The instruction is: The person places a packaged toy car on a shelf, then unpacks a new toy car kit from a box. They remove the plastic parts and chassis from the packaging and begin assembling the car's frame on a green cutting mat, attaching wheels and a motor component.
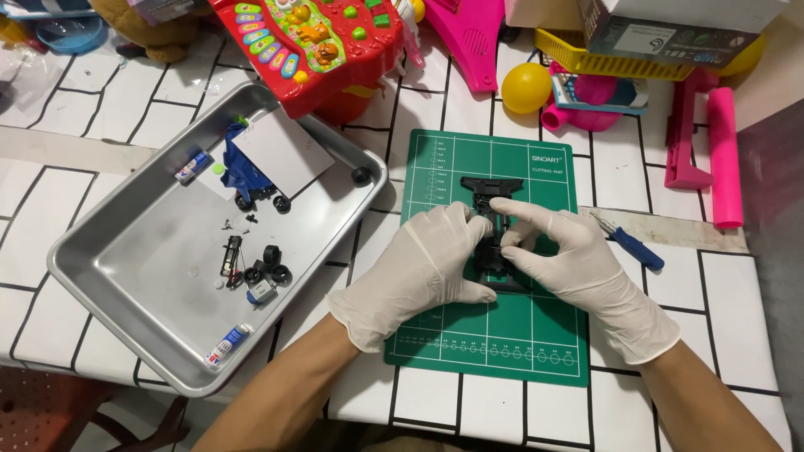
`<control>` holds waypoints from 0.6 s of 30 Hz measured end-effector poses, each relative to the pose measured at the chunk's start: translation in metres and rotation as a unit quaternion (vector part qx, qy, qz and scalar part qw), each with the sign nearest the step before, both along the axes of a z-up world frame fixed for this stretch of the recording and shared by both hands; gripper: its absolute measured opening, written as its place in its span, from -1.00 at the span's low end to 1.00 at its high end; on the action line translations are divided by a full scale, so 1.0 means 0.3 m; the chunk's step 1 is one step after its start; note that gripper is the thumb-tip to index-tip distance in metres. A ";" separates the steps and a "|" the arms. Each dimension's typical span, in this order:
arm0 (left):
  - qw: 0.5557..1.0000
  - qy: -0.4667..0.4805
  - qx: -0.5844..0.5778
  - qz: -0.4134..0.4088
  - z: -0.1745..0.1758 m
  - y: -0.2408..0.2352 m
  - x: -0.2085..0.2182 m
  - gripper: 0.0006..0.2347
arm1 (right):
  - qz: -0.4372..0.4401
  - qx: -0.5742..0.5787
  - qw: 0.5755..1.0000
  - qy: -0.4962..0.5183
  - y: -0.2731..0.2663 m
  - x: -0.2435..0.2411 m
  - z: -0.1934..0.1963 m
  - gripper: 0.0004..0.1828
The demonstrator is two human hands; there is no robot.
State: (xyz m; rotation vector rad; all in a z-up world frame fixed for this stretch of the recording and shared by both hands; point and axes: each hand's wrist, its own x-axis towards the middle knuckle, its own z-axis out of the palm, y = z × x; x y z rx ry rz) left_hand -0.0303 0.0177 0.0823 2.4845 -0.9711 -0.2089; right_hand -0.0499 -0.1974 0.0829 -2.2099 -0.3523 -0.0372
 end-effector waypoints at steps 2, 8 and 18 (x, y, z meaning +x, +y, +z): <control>1.000 -0.002 -0.001 0.000 -0.001 -0.001 0.001 -0.31 | 0.003 -0.005 1.000 -0.011 -0.002 -0.001 0.000 -0.29; 1.000 0.004 -0.018 -0.002 0.018 0.007 0.001 -0.42 | 0.020 -0.012 0.998 -0.052 -0.011 0.003 -0.002 -0.31; 1.000 -0.011 -0.006 -0.004 0.018 0.006 0.003 -0.45 | 0.037 -0.039 0.991 -0.126 -0.014 0.003 -0.015 -0.38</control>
